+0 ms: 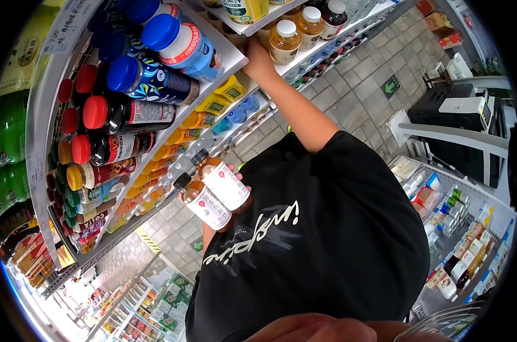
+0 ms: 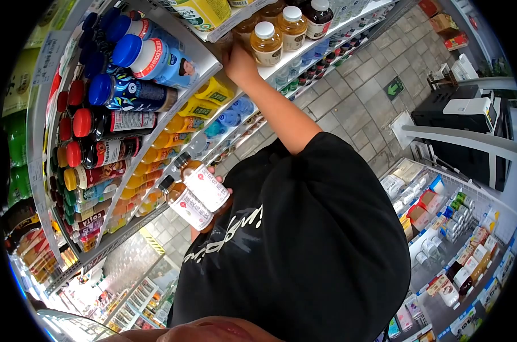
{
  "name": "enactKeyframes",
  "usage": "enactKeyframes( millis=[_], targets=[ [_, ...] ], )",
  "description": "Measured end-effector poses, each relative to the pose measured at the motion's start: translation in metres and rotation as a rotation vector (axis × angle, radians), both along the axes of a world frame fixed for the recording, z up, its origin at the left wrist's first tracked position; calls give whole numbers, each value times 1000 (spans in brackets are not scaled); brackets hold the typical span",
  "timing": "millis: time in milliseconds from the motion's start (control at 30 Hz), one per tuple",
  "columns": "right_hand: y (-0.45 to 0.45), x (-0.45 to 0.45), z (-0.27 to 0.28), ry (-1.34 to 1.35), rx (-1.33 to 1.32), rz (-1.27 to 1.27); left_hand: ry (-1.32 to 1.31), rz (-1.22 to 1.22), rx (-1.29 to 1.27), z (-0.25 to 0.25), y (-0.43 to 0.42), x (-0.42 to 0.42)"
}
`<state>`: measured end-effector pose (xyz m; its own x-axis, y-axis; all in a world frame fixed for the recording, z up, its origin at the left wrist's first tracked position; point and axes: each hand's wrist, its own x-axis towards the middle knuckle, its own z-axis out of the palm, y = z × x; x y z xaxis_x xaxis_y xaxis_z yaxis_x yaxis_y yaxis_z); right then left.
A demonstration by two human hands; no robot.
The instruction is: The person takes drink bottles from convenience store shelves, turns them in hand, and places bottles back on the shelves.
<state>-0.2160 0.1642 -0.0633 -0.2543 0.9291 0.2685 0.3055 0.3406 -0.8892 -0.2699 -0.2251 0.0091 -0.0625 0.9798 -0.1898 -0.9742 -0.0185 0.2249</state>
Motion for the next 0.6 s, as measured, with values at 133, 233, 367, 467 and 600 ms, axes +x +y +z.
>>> enactKeyframes(
  millis=[133, 233, 367, 467, 600],
  targets=[
    [7, -5, -6, 7, -8, 3, 5, -9, 3, 5, 6, 4],
    [6, -5, -7, 17, -39, -3, -40, 6, -58, 8, 9, 4],
    [-27, 24, 21, 135, -250, 24, -18, -16, -42, 7, 18, 5],
    [-91, 60, 42, 354, -450, 87, -39, -34, -35, 5, 20, -4],
    [-157, 106, 70, 187, -700, 443, -101, -20, -81, 15, 25, -6]
  ],
)
